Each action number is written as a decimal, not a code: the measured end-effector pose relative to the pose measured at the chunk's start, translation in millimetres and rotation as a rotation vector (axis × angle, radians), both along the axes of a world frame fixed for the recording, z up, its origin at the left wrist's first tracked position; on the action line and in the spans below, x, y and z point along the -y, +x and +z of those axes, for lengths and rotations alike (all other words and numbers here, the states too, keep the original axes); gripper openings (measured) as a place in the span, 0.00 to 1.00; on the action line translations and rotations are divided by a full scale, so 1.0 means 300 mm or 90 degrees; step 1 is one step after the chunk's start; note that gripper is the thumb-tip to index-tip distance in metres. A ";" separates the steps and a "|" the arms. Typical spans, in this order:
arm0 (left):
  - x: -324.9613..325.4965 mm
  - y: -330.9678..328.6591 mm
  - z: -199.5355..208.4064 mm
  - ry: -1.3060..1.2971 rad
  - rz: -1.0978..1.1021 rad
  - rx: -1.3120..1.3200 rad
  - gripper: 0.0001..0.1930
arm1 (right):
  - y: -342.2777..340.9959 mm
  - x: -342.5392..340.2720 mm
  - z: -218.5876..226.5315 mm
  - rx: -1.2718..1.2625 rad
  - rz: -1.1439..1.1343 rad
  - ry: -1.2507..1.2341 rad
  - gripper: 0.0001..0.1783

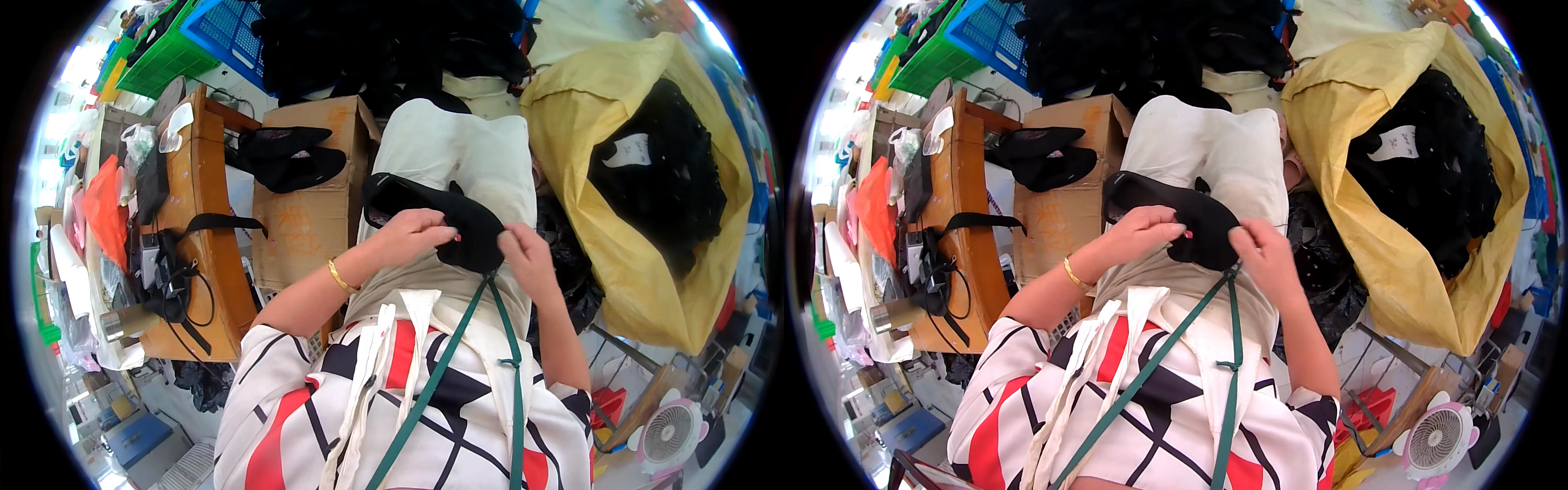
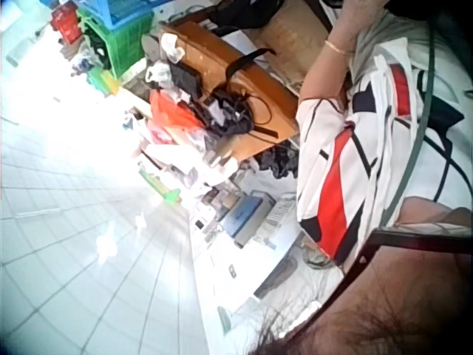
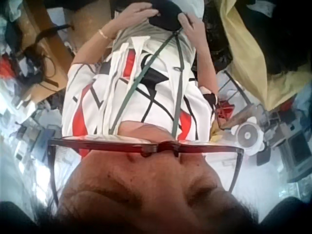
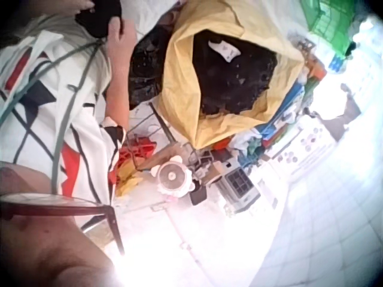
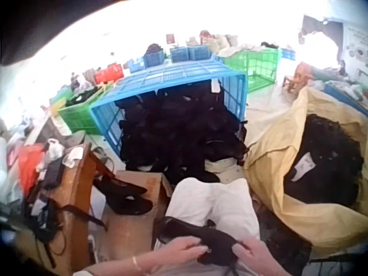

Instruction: The person sews a black slip-on shoe using a needle and thread while seated. They repeatedly insert the needle through the shoe's upper, pull the thread, and trim excess thread with scissors. The person handles multiple shoes, placing finished ones aside and picking up new ones from a nearby bag.

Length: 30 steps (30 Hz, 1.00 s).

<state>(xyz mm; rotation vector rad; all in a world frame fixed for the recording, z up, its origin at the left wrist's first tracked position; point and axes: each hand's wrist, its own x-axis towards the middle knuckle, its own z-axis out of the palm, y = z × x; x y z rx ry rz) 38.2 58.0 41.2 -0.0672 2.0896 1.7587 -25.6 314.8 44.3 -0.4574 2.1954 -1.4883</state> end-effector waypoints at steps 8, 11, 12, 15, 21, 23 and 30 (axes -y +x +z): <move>0.002 0.036 -0.036 0.207 0.105 0.094 0.08 | 0.007 0.116 -0.035 0.119 0.008 0.000 0.18; 0.025 0.027 -0.071 0.241 0.050 0.137 0.06 | 0.011 0.129 -0.033 -0.038 -0.002 0.031 0.13; 0.028 0.022 -0.078 0.216 0.043 0.140 0.06 | 0.009 0.138 -0.024 -0.161 -0.021 0.022 0.11; 0.024 0.015 -0.087 0.170 0.034 0.133 0.06 | 0.007 0.153 0.018 -0.315 0.002 0.014 0.07; 0.005 0.034 -0.051 0.049 -0.014 0.013 0.14 | 0.001 0.201 0.007 -0.329 0.087 0.004 0.08; -0.001 0.044 -0.028 0.032 -0.006 -0.023 0.17 | 0.014 0.177 -0.012 -0.300 0.061 0.014 0.09; -0.051 -0.036 0.057 -0.144 0.004 -0.381 0.08 | 0.004 -0.008 -0.067 0.245 -0.053 -0.034 0.15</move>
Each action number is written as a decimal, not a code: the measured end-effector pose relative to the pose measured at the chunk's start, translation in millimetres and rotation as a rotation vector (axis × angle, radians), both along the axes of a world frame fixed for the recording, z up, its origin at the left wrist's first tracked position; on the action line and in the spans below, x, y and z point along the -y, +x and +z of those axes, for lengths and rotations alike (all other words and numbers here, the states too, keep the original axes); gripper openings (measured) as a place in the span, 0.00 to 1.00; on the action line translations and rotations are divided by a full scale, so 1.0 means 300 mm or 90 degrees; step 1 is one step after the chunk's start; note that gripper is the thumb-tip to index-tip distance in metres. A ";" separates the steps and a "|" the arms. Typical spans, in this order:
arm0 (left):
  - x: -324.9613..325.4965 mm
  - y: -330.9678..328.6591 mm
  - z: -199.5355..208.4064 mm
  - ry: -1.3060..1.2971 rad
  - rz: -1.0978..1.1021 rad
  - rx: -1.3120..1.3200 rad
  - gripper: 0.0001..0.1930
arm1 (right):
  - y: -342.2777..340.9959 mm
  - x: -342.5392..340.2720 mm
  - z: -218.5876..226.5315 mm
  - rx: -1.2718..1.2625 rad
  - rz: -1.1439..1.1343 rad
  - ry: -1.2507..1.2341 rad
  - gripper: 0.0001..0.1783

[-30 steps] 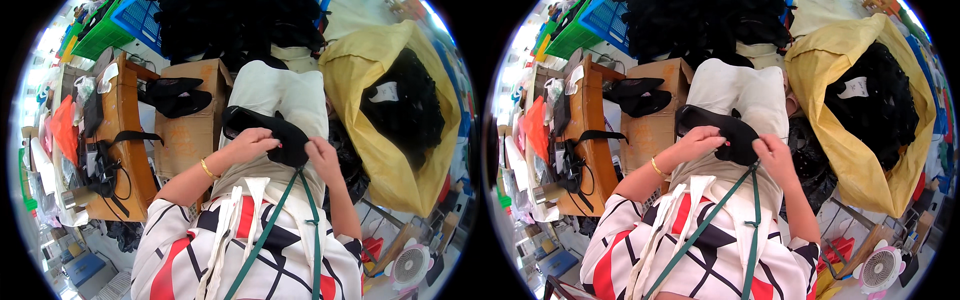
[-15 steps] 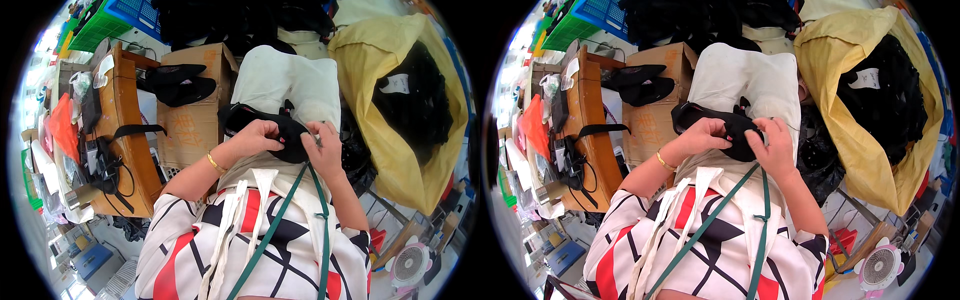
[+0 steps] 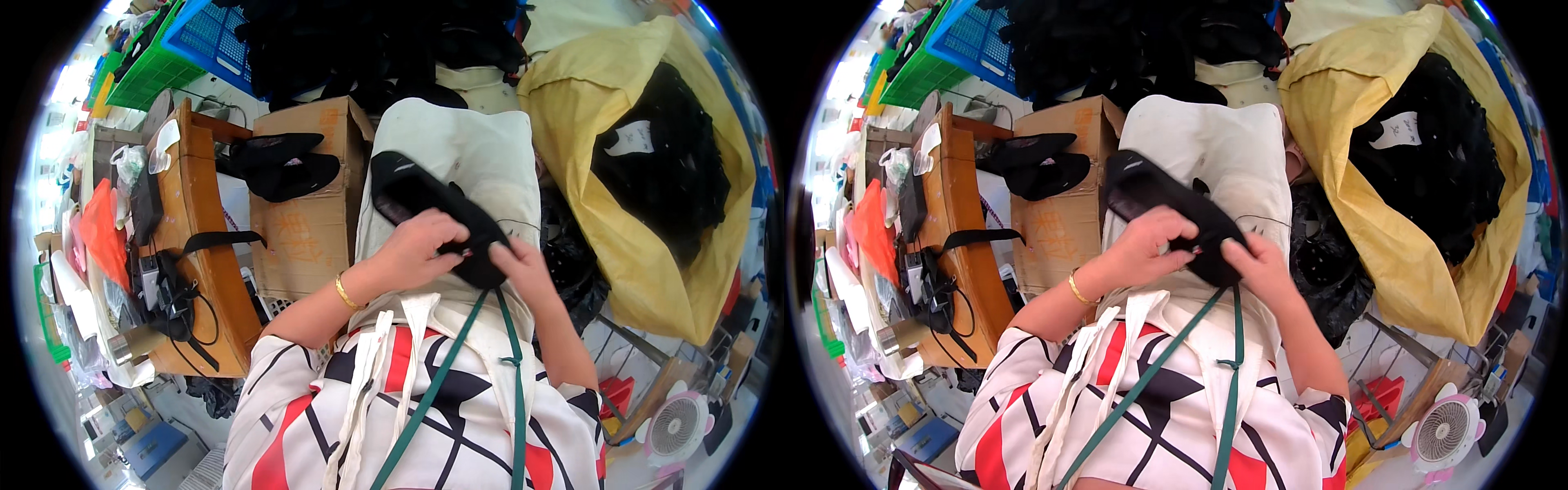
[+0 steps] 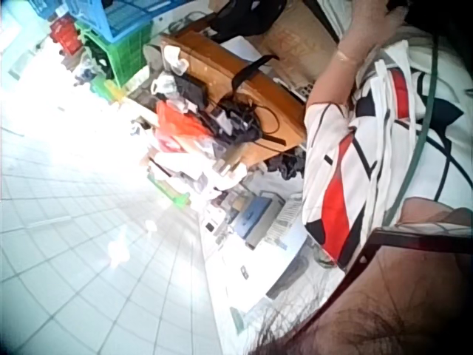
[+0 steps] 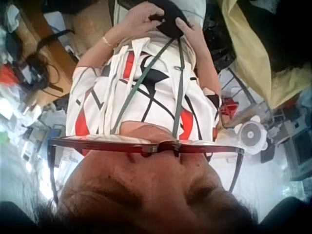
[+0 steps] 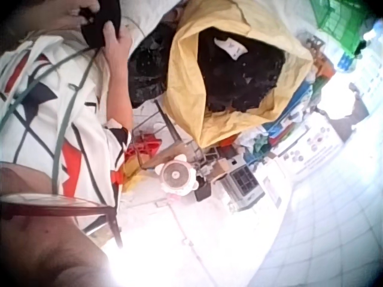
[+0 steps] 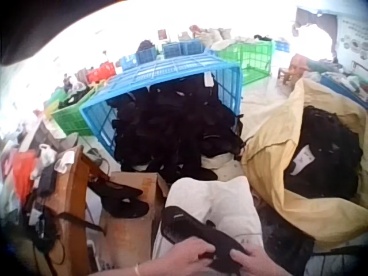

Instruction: The person sews a black slip-on shoe using a needle and thread while seated. They repeatedly insert the needle through the shoe's upper, pull the thread, and trim excess thread with scissors. The person handles multiple shoes, placing finished ones aside and picking up new ones from a nearby bag.

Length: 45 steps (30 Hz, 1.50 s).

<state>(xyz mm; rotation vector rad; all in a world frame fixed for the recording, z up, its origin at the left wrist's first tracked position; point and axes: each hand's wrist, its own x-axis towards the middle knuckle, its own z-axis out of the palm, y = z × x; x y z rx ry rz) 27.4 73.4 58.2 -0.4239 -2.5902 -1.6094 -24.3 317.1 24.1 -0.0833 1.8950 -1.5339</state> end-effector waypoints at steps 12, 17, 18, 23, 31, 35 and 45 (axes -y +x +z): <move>0.032 -0.252 -0.211 -0.442 -0.042 -0.037 0.08 | -0.441 -0.421 0.122 -0.120 -0.526 -0.231 0.10; 0.024 -0.295 -0.301 -0.595 -0.132 -0.040 0.07 | -0.239 -0.196 -0.058 -0.010 -0.355 -0.253 0.10; 0.031 -0.307 -0.308 -0.605 -0.150 -0.046 0.07 | -0.208 -0.167 -0.069 -0.009 -0.314 -0.199 0.11; 0.079 -0.316 -0.321 -0.528 -0.119 -0.055 0.05 | -0.133 -0.071 -0.067 -0.031 -0.155 -0.103 0.11; 0.069 -0.291 -0.342 -0.616 -0.186 -0.076 0.05 | -0.087 0.016 -0.070 -0.029 -0.075 -0.072 0.10; 0.097 -0.297 -0.310 -0.530 -0.140 -0.021 0.03 | -0.067 0.010 -0.049 -0.097 -0.073 -0.028 0.09; 0.111 -0.137 -0.122 -0.126 0.032 0.172 0.04 | -0.041 0.131 -0.036 -0.289 0.007 -0.068 0.11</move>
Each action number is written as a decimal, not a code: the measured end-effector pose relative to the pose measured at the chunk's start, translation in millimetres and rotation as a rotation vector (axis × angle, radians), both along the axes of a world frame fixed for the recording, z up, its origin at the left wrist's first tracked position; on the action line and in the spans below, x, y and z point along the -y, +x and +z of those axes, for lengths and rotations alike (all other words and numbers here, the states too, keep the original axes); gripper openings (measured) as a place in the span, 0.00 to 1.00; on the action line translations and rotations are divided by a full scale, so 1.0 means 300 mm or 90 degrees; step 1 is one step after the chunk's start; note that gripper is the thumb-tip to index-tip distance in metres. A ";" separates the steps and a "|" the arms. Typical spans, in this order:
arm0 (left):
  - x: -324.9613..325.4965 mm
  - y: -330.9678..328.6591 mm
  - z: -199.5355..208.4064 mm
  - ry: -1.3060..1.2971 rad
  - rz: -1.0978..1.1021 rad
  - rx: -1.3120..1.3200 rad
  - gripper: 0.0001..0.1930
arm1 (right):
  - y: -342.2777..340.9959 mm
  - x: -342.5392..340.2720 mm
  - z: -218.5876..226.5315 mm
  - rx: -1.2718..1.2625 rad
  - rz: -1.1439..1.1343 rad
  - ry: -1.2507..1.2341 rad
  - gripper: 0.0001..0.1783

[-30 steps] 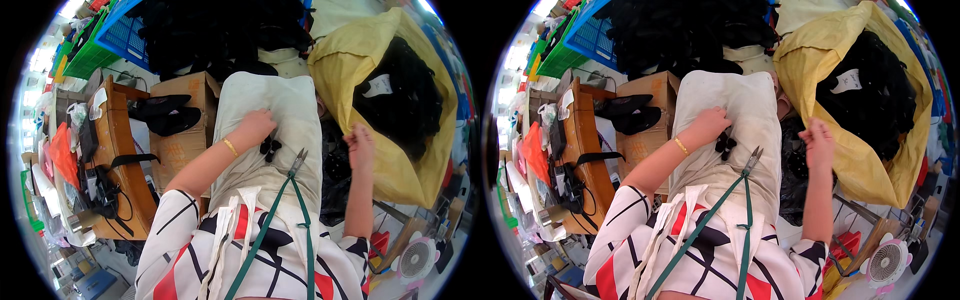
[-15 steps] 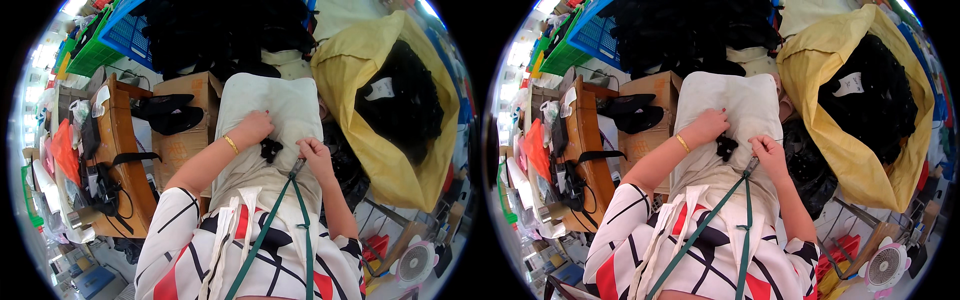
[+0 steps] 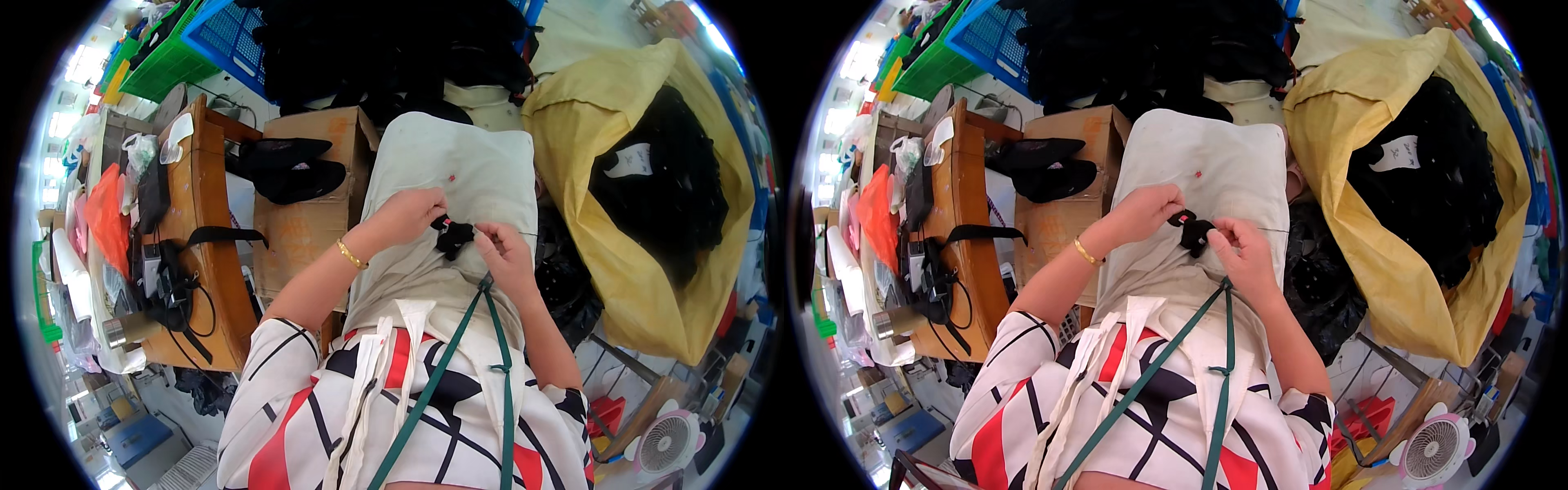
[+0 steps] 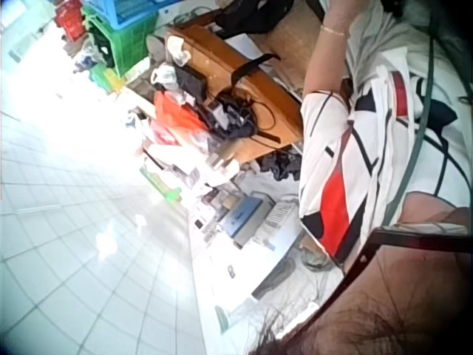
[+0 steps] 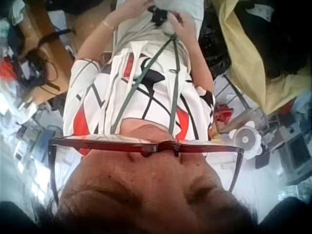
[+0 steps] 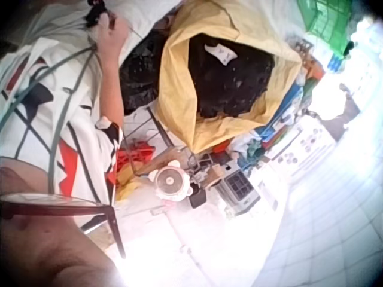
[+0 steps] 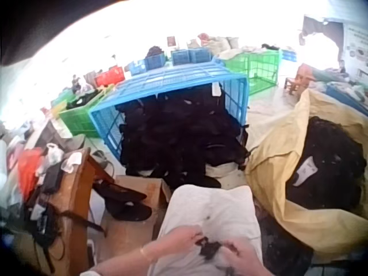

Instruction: The person sews a black slip-on shoe using a needle and thread while seated. They repeatedly insert the needle through the shoe's upper, pull the thread, and trim excess thread with scissors. The person handles multiple shoes, placing finished ones aside and picking up new ones from a nearby bag.

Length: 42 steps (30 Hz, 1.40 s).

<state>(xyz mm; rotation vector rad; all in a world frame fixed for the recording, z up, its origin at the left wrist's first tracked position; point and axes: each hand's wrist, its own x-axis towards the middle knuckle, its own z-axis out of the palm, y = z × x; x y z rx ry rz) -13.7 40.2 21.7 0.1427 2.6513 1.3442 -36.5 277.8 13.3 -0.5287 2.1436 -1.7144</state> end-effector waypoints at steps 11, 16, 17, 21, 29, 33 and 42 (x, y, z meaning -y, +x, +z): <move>-0.036 0.142 0.052 0.430 0.132 0.225 0.07 | 0.054 0.056 0.039 0.071 0.035 -0.034 0.10; -0.054 0.162 0.051 0.360 0.075 0.087 0.06 | 0.064 0.061 0.049 0.014 -0.007 -0.046 0.10; -0.052 0.168 0.056 0.280 0.100 0.053 0.06 | 0.060 0.060 0.046 0.120 -0.061 -0.107 0.10; -0.055 0.171 0.075 -0.050 0.076 -0.342 0.11 | 0.032 0.035 0.032 0.529 -0.011 -0.145 0.09; -0.100 0.206 0.083 -0.027 0.174 -0.349 0.13 | 0.062 0.055 0.033 0.132 0.009 -0.064 0.06; -0.073 0.207 0.070 0.106 0.156 -0.222 0.12 | 0.069 0.062 0.073 -0.215 0.092 0.043 0.07; -0.077 0.238 0.038 0.335 0.068 0.004 0.09 | 0.136 0.066 0.040 -0.140 -0.018 -0.072 0.06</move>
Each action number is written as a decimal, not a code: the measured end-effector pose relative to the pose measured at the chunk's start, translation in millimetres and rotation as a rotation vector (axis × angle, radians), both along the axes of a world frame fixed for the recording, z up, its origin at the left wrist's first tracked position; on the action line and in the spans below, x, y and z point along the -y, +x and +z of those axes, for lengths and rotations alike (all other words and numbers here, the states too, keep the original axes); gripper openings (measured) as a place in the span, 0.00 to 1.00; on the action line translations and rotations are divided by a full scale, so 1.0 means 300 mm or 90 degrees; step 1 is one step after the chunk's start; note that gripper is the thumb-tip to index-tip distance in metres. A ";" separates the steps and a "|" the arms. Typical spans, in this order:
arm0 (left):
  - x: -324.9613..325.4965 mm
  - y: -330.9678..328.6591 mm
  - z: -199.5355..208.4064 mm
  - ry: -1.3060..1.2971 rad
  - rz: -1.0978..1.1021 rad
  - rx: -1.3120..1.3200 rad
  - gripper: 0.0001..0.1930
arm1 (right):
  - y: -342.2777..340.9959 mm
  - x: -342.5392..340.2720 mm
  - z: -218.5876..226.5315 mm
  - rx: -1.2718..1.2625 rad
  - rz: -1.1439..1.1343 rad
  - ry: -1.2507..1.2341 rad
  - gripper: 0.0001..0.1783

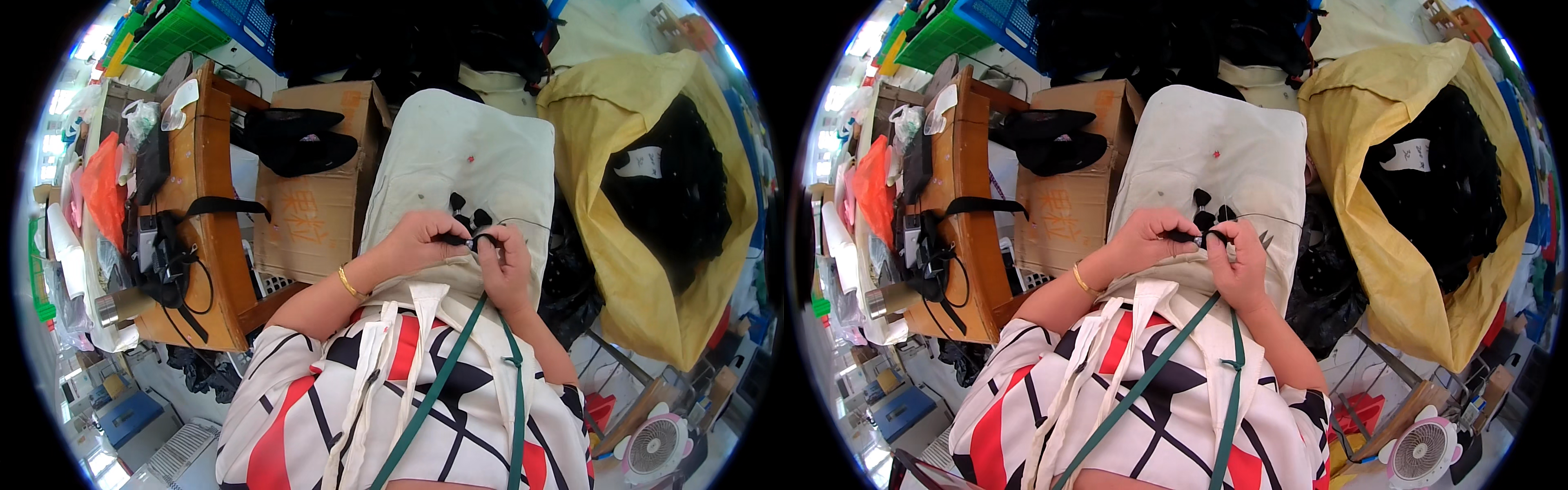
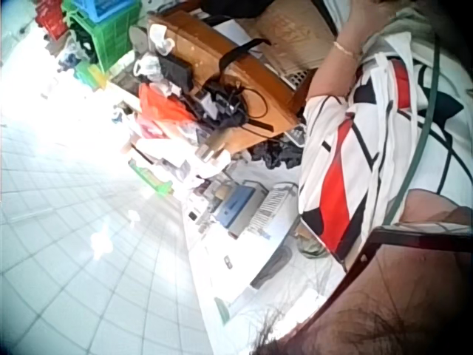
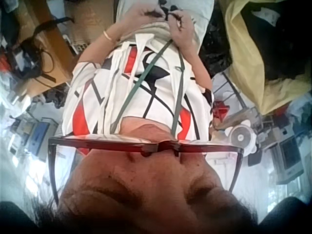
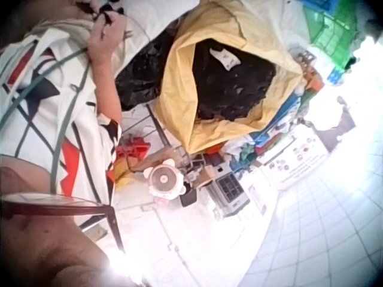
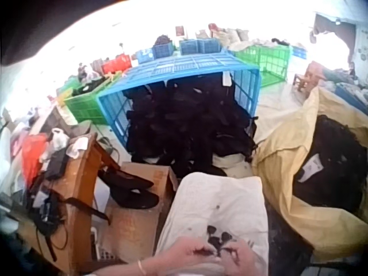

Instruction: The person sews a black slip-on shoe using a needle and thread while seated. They repeatedly insert the needle through the shoe's upper, pull the thread, and trim excess thread with scissors. The person handles multiple shoes, placing finished ones aside and picking up new ones from a nearby bag.

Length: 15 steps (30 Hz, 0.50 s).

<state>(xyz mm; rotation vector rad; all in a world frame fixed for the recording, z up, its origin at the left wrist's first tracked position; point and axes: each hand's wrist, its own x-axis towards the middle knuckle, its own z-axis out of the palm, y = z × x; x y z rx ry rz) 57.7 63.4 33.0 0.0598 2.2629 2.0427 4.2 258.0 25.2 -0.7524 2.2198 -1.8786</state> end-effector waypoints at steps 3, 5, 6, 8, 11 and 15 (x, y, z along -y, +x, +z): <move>-0.015 0.013 0.003 0.016 0.012 -0.016 0.09 | 0.026 -0.006 -0.024 0.255 0.002 -0.106 0.05; -0.016 0.016 0.007 0.014 0.007 0.012 0.10 | 0.034 -0.010 -0.029 0.355 0.014 -0.135 0.05; -0.015 0.016 0.010 0.020 0.003 0.018 0.10 | 0.033 -0.013 -0.027 0.412 0.030 -0.159 0.06; -0.004 0.009 0.016 -0.103 -0.003 -0.072 0.11 | 0.019 -0.025 -0.013 0.399 0.071 -0.108 0.08; 0.028 0.008 0.034 -0.225 -0.016 -0.123 0.12 | -0.017 -0.051 0.027 0.371 0.083 -0.072 0.10; 0.046 0.003 0.058 -0.270 -0.007 -0.244 0.13 | -0.068 -0.096 0.101 0.360 0.120 -0.015 0.12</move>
